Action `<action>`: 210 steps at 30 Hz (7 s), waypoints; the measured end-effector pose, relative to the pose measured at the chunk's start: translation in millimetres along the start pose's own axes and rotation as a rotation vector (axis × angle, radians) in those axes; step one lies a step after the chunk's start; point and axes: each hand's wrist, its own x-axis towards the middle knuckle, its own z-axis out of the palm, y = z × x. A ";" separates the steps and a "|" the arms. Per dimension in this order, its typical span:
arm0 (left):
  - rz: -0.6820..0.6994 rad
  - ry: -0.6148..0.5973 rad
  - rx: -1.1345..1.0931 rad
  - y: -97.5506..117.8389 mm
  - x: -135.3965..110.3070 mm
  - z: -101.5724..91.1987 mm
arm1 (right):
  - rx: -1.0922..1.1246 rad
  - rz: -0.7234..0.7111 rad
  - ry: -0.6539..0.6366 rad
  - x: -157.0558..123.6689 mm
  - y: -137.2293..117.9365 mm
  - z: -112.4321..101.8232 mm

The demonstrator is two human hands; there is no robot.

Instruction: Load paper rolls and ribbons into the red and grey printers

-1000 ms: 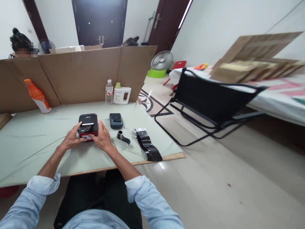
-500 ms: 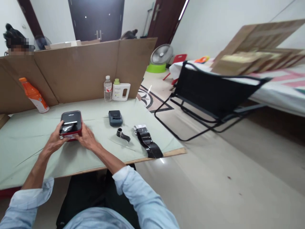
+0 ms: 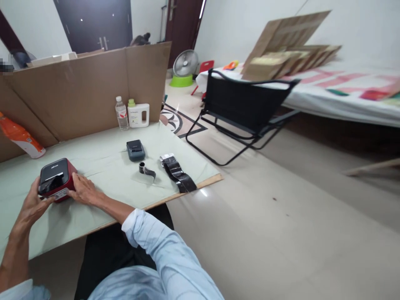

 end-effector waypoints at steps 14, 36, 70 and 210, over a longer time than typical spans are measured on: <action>0.438 -0.238 0.030 168.3 41.0 103.9 | -0.406 0.029 0.617 -124.8 90.4 -101.8; 0.339 -0.503 -0.368 197.4 166.1 222.2 | -0.065 0.353 0.309 -46.0 166.3 -205.2; 0.128 -0.320 -0.519 85.8 46.0 168.8 | -0.171 0.075 0.362 -76.2 138.7 -66.5; -0.056 -0.309 -0.483 98.6 117.4 170.9 | -0.110 0.075 0.401 -63.9 147.4 -61.0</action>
